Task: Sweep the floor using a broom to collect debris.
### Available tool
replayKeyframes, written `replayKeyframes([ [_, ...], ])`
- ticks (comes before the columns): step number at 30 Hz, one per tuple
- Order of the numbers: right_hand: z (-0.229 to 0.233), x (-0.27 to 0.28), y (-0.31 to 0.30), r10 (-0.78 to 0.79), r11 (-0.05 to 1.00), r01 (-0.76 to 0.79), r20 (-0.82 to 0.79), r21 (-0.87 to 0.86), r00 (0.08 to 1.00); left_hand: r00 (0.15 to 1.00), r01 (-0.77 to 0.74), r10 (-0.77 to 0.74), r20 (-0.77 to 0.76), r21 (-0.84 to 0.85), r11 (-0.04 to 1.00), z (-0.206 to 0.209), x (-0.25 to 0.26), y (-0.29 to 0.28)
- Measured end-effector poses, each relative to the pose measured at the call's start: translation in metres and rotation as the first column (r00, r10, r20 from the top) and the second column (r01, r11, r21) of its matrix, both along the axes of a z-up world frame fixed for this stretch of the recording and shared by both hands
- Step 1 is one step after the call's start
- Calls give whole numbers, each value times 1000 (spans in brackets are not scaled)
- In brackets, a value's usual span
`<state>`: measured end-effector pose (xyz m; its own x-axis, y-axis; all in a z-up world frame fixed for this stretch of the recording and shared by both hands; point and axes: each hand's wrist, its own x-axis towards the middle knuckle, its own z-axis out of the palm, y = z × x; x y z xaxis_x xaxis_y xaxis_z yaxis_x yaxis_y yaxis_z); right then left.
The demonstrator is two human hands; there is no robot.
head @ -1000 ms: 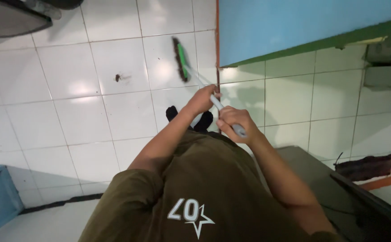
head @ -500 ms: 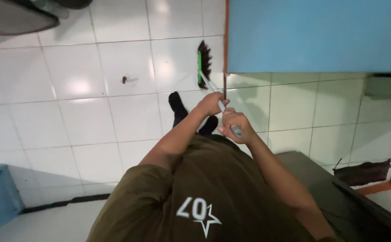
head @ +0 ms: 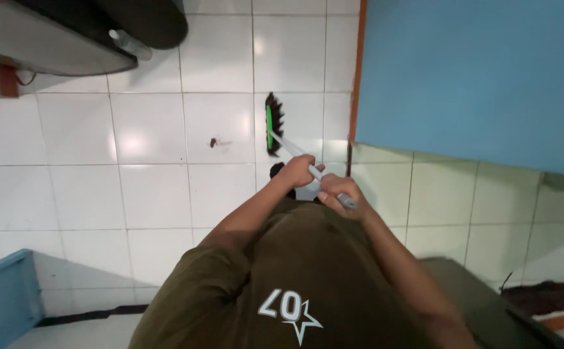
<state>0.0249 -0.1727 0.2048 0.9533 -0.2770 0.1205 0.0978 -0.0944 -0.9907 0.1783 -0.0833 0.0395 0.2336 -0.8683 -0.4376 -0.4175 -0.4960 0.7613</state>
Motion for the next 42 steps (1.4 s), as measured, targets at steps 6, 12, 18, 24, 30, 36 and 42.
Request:
replayKeyframes([
  [6,58,11,-20,-41,993,54,121,-108,992,989,-75,52,-140,-164,984,29,-14,-36],
  [12,50,8,-30,31,981,-46,-83,-189,996,960,-106,41,-276,-222,969,8,-25,-65],
  [18,-6,35,-17,90,987,-85,29,-138,996,991,30,-62,-115,-268,963,-31,0,-37],
  [24,31,64,-26,191,981,-193,102,5,976,977,-166,156,-145,-66,984,1,26,-13],
  [30,42,49,-42,-15,983,23,49,-180,999,977,-194,194,-94,7,981,34,32,-27],
  [36,101,38,-31,1,986,30,185,-166,983,957,-161,89,-276,-253,954,72,2,-53],
  [42,37,36,-33,72,961,-64,22,-269,997,999,-23,15,-35,-227,974,-22,2,-63],
])
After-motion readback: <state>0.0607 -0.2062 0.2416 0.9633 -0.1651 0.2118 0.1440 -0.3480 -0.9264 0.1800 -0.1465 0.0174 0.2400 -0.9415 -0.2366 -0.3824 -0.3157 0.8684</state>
